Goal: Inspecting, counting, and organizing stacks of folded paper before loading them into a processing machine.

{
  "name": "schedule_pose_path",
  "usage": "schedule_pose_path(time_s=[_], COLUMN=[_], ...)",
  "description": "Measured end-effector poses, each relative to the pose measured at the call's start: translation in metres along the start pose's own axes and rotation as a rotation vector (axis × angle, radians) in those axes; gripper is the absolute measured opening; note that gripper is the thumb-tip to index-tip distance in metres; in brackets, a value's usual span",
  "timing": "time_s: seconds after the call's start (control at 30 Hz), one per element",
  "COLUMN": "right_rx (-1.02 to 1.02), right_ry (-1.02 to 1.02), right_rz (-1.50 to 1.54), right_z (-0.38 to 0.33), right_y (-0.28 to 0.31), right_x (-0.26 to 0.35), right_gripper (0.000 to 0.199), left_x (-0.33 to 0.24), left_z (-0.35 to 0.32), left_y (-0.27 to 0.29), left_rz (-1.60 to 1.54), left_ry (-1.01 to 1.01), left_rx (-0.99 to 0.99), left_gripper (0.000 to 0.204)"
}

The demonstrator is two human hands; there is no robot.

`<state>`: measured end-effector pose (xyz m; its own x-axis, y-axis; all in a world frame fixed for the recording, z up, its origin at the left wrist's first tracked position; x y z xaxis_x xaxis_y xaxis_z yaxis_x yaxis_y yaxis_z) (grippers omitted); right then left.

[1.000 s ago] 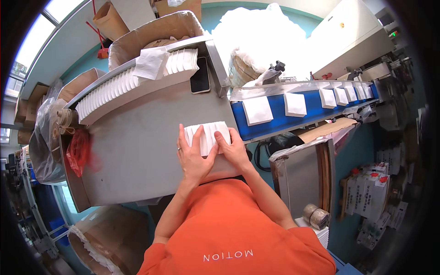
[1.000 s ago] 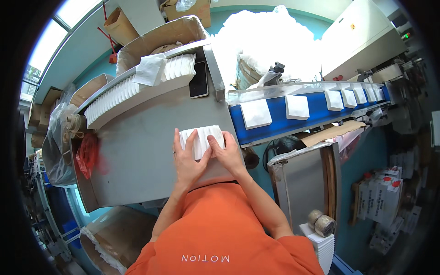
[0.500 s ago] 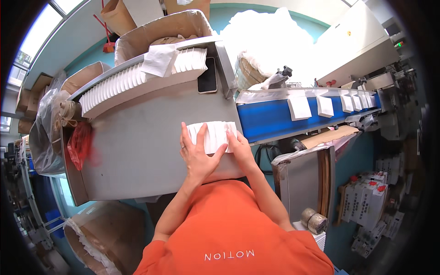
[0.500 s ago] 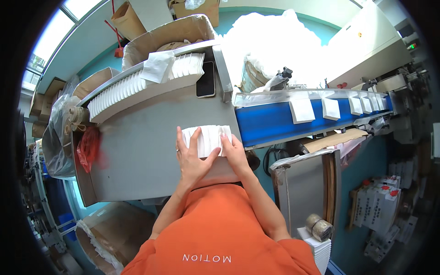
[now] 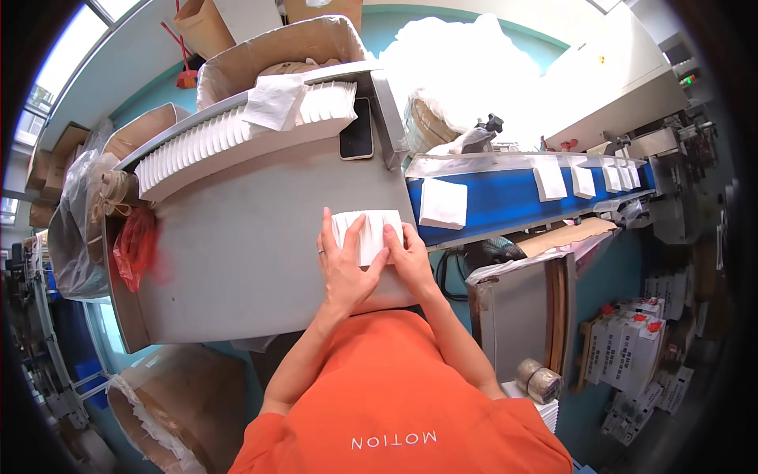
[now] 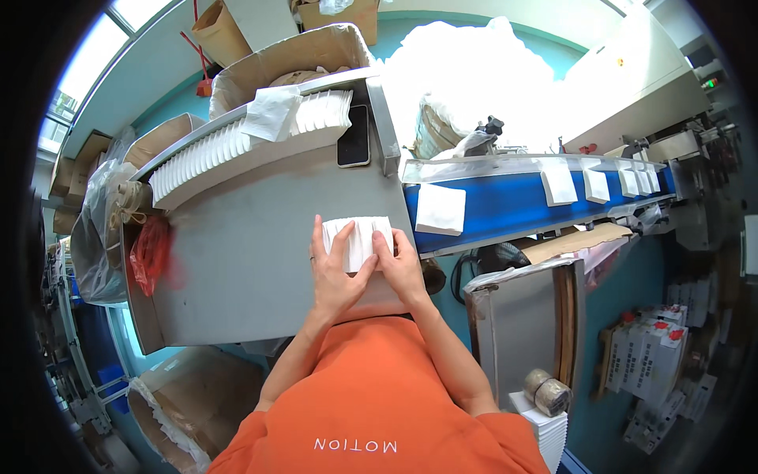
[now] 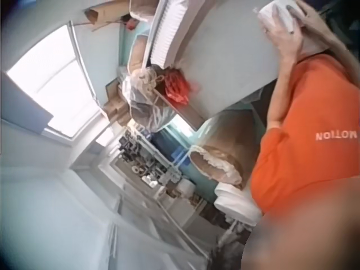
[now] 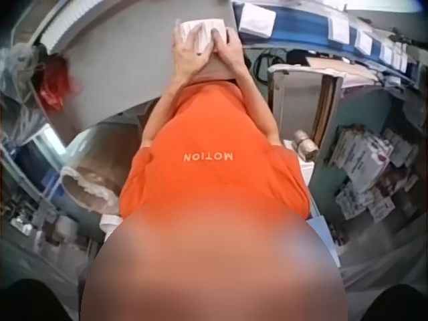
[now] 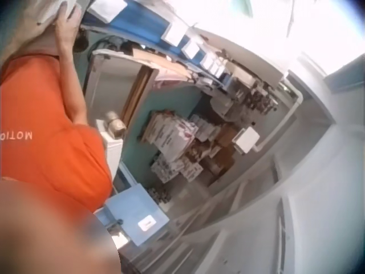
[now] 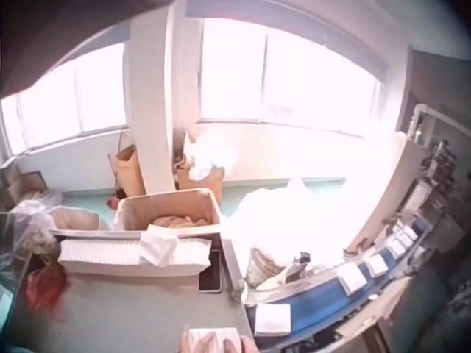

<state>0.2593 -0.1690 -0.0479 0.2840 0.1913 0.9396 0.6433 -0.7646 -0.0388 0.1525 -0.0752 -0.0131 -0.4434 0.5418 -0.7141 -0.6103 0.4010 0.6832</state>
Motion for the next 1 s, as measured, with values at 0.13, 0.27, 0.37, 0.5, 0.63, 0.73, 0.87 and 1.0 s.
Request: schedule_pose_path(time_s=[0.13, 0.27, 0.37, 0.5, 0.63, 0.73, 0.87, 1.0], right_rx=[0.122, 0.129, -0.171, -0.039, 0.138, 0.241, 0.26, 0.167], right_ry=[-0.306, -0.243, -0.175, 0.085, -0.17, -0.327, -0.369, -0.387], right_rz=[0.347, 0.321, 0.487, -0.221, 0.375, 0.512, 0.535, 0.592], right_z=[-0.005, 0.0, 0.006, 0.0, -0.004, -0.006, -0.007, -0.007], right_y=[0.016, 0.039, 0.035, 0.006, 0.01, 0.027, 0.032, 0.024], right_x=[-0.006, -0.026, -0.012, -0.002, -0.01, -0.02, -0.025, -0.022], right_gripper=[0.033, 0.039, 0.038, 0.049, 0.038, 0.039, 0.043, 0.041], left_x=[0.001, 0.008, 0.011, 0.007, 0.001, 0.009, 0.003, 0.001], left_z=[0.003, 0.005, 0.003, -0.001, -0.002, 0.0, 0.002, 0.0], left_y=[0.008, 0.01, 0.005, -0.005, 0.0, 0.001, 0.003, 0.003], left_rz=[0.063, 0.033, -0.079, -0.206, -0.083, -0.052, -0.136, -0.044], left_ry=[0.061, 0.053, 0.027, -0.012, -0.018, 0.0, 0.002, 0.001], left_rx=[-0.015, -0.034, 0.034, 0.104, 0.024, -0.011, 0.043, 0.097], left_gripper=[0.063, 0.06, 0.058, 0.056, 0.065, 0.069, 0.07, 0.069])
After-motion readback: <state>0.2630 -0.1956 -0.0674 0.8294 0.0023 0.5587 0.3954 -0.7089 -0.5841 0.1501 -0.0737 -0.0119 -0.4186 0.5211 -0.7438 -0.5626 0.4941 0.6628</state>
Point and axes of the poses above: each hand's wrist, its own z-axis towards the middle knuckle, its own y-axis out of the back of the hand, x = y × z, the point moved 1 cm from there along z, towards the middle knuckle, and after that the axes turned 4 degrees about y, right-handed, at the moved point
